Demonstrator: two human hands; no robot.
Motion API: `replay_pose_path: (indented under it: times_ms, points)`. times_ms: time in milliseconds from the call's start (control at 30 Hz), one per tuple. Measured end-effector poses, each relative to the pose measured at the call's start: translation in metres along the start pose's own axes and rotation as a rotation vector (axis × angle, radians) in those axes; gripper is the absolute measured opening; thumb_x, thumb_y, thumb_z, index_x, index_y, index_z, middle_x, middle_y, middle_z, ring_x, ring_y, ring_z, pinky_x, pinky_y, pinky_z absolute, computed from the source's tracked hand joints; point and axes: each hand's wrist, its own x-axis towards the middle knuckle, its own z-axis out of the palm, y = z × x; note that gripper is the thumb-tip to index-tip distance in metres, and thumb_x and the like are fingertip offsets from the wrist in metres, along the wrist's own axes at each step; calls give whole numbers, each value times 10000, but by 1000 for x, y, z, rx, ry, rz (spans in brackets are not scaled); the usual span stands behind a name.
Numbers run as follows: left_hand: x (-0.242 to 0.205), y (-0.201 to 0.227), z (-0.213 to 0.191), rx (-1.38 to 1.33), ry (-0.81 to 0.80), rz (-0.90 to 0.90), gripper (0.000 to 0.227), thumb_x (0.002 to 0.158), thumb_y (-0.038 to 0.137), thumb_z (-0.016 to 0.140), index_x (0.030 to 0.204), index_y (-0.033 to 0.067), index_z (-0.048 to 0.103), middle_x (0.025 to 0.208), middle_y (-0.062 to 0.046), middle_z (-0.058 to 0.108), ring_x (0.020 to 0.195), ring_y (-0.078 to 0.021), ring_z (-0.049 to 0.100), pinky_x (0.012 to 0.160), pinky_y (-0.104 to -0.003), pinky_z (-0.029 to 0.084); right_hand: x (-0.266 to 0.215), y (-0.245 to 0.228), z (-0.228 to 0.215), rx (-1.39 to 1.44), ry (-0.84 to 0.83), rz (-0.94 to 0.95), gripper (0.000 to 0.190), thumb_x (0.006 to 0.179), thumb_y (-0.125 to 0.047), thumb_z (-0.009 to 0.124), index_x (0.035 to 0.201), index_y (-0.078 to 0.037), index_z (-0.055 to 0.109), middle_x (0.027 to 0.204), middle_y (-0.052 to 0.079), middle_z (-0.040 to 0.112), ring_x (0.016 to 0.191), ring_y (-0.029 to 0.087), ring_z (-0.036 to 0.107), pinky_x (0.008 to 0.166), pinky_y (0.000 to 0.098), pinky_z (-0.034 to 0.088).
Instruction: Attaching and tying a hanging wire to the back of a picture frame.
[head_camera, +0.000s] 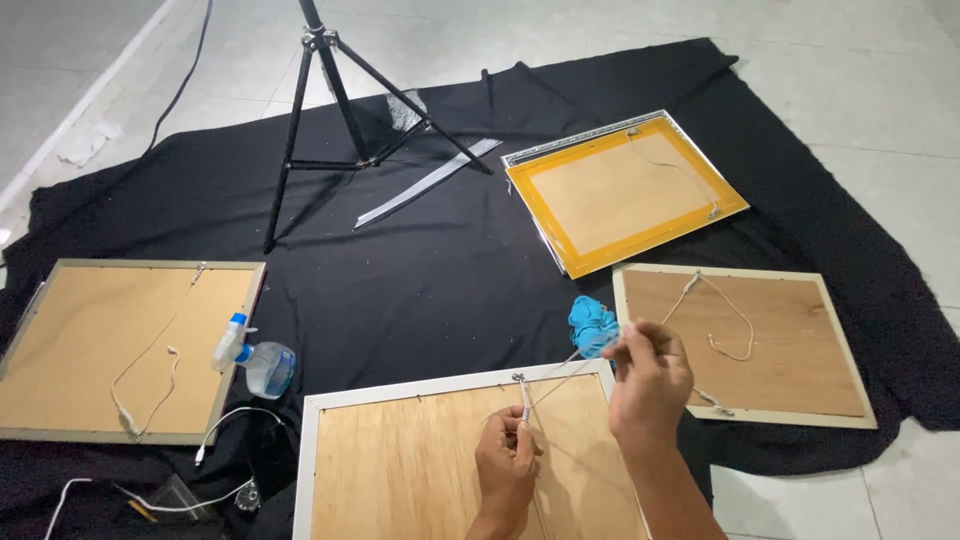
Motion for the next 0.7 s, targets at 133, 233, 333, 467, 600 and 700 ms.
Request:
replay_pose_path:
  times_ms: [133,233,333,467,600,700]
  points:
    - [16,-29,-3,-40,-20,95,59,919,32,615,889,-14,636,1274,-92,678,689,-140,630,546,-265,494,-31,-10,49,-259,-159,-247,96,969,10,596,1045,-45,611,890,63,646,764,133,621,747,240,532]
    - [28,-52,-7,103,-13,287,70,907,59,608,862,11,632,1249,-95,710,635,-114,667,541,-242,560,-56,-4,82,-375,-484,-566,223,943,79,582,1039,-122,585,961,13,624,764,95,592,721,224,559]
    - [24,-55,-10,63,-39,194,76,909,41,615,985,44,624,1223,-77,691,719,-123,643,618,-257,542,-80,5,114,-510,-627,-669,282,819,122,679,959,-119,634,999,9,640,786,112,578,708,250,481]
    - [20,-51,-15,-21,-104,-12,368,913,-1,630,1261,117,607,1165,-34,648,906,-143,590,791,-291,500,-89,25,124,-718,-1224,-528,336,821,12,718,1134,-104,682,1403,224,457,1199,372,557,900,375,556]
    - [34,-56,-18,150,-68,116,340,925,77,625,1260,134,637,1074,-37,700,913,-181,636,762,-331,515,-82,22,106,-829,-1313,-120,290,859,-114,677,1143,-81,730,1571,258,441,1425,404,481,1076,438,480]
    - [35,-58,-16,449,12,413,219,939,214,605,1120,124,691,966,-61,799,830,-226,734,633,-375,558,-54,55,68,-1052,-919,-118,318,848,-169,669,1145,-86,749,1307,117,685,1237,261,657,1042,387,524]
